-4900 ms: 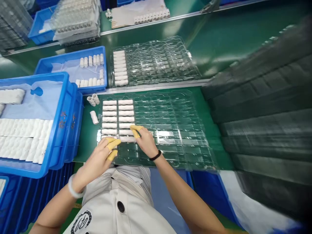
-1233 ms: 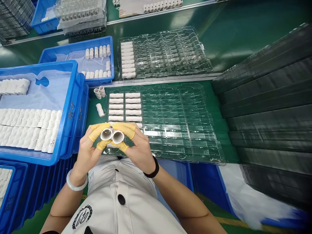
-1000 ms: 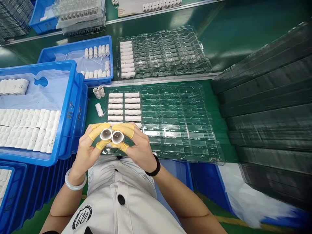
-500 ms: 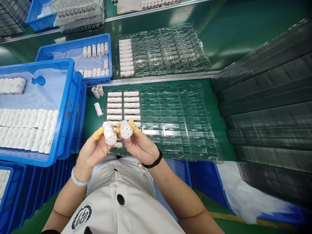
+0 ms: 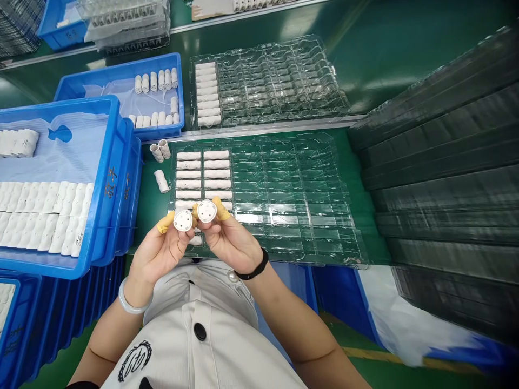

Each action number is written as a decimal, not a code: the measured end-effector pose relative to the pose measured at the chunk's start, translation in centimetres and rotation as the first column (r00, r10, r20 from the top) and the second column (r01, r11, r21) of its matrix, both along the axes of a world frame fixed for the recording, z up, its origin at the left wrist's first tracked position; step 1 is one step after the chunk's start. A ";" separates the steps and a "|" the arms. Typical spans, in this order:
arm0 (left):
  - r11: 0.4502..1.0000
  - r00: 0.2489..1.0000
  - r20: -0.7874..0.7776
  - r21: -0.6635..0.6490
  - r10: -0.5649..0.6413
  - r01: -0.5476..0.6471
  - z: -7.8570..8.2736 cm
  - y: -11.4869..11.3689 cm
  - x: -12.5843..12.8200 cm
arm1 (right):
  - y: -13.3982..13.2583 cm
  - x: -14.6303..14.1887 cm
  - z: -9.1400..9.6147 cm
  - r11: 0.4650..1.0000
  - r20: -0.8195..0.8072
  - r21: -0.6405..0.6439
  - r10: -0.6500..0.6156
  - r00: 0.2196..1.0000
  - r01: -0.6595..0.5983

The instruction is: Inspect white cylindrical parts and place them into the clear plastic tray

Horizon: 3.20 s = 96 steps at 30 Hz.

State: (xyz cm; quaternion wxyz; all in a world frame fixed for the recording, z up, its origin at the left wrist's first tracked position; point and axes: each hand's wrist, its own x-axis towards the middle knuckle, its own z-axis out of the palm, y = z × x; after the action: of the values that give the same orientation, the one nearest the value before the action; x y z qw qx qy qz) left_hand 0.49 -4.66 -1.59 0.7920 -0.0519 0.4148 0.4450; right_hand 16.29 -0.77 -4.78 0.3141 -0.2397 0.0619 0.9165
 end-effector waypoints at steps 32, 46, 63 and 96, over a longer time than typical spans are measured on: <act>0.960 0.978 -0.210 0.275 0.003 0.056 -1.0 -0.1 0.5 | -0.9 -0.2 2.3 0.951 0.158 0.310 -0.054 0.986 0.002; 0.954 0.958 -0.281 0.299 0.055 0.033 -1.2 0.1 0.6 | -0.3 -0.2 2.0 0.953 0.148 0.303 -0.071 0.986 0.024; 0.953 0.928 -0.363 0.300 0.079 0.037 -1.5 0.1 0.9 | -0.6 0.0 0.5 0.909 0.223 0.415 -0.145 0.964 0.040; 0.945 0.920 -0.386 0.323 0.074 0.059 -1.4 0.1 1.2 | -0.8 0.1 0.9 0.925 0.209 0.371 -0.171 0.963 0.084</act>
State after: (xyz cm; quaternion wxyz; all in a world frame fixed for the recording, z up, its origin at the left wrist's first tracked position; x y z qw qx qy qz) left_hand 1.65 -4.52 -3.00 0.6885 0.1692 0.4850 0.5119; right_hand 16.37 -1.55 -3.92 0.4170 -0.2817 -0.1286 0.8545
